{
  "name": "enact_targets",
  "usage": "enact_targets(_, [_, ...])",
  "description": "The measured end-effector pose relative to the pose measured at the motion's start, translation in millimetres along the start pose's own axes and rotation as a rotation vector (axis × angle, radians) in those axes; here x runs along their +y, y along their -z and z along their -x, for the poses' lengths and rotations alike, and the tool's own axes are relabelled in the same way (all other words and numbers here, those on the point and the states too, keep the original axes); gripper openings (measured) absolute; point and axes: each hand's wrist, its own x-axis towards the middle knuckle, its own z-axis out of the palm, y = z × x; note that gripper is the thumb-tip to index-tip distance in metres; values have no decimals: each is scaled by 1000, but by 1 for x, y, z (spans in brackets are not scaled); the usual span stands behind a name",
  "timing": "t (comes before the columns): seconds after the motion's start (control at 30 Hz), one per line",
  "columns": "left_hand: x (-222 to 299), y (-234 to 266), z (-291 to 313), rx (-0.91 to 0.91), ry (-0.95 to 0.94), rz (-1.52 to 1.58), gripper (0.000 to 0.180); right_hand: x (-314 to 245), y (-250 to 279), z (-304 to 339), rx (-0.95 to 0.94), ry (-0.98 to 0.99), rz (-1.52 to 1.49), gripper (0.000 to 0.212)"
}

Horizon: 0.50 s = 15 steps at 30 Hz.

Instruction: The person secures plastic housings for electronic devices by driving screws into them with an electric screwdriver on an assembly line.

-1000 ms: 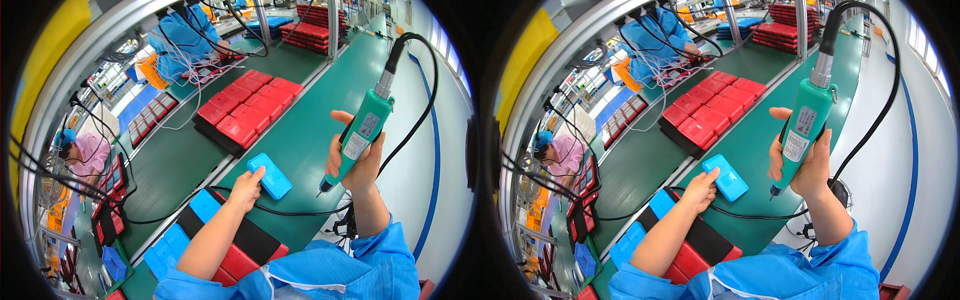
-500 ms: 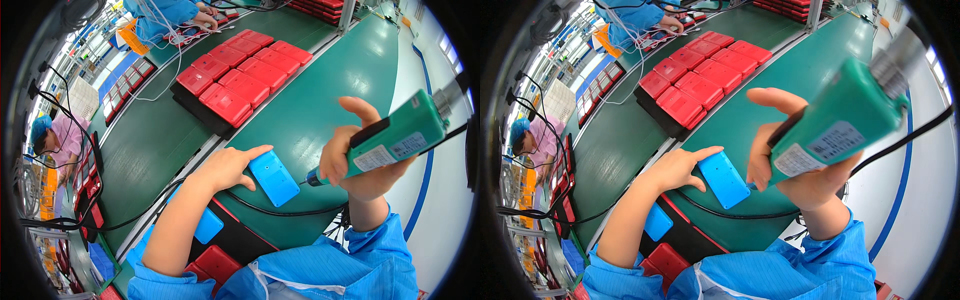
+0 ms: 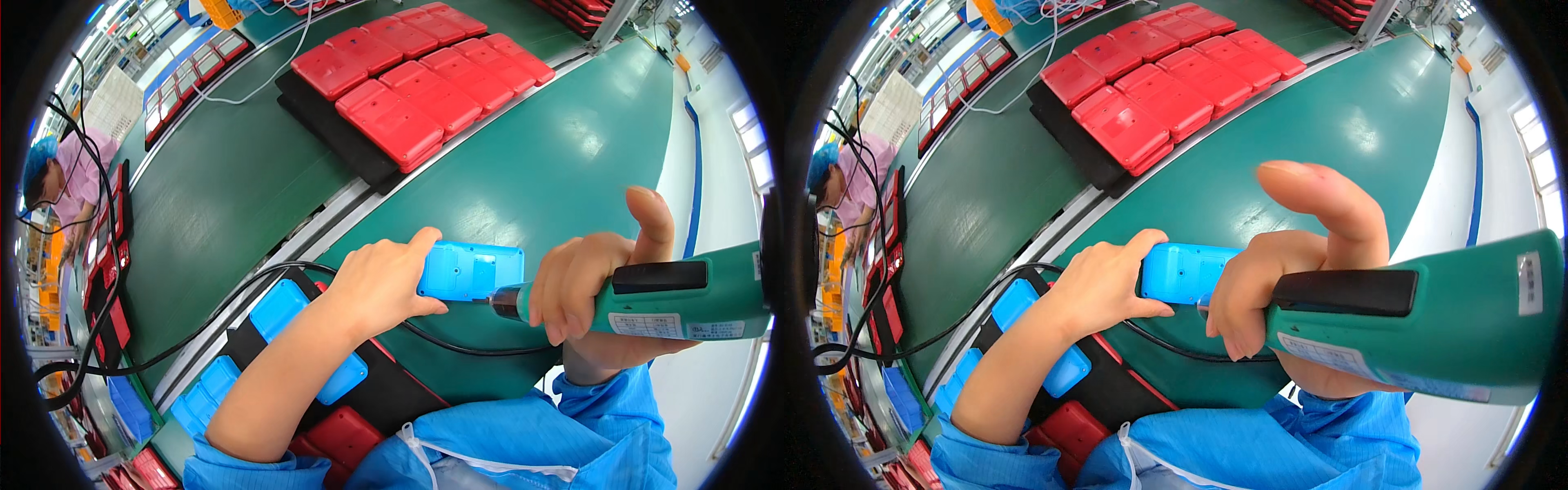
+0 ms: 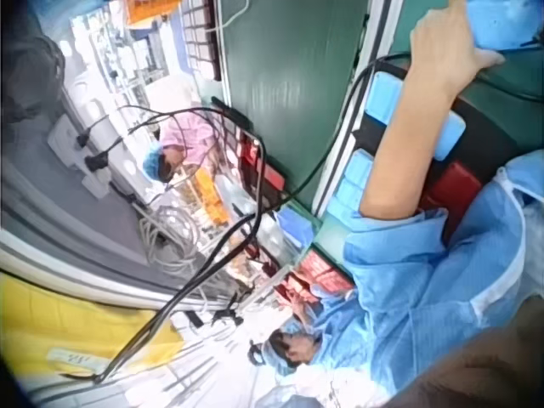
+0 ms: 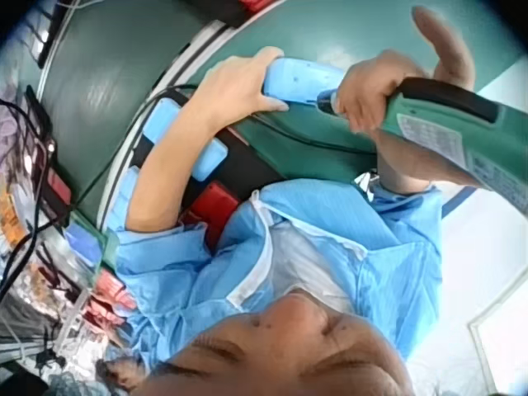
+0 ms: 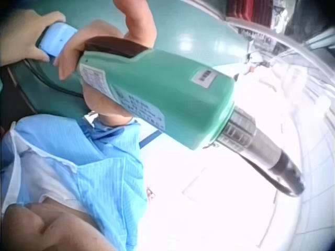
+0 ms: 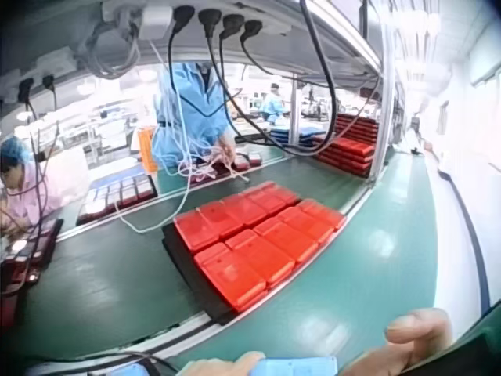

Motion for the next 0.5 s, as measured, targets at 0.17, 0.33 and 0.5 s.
enact_targets(0.17, [1,3,1,-20,22,30,64,9,-2,-1,-69,11,80,57])
enact_targets(0.33, [-1,2,1,-34,31,8,62,17,5,1,-139,24,99,75])
enact_targets(0.5, [0,2,0,-37,35,1,62,19,10,2,-177,22,105,88])
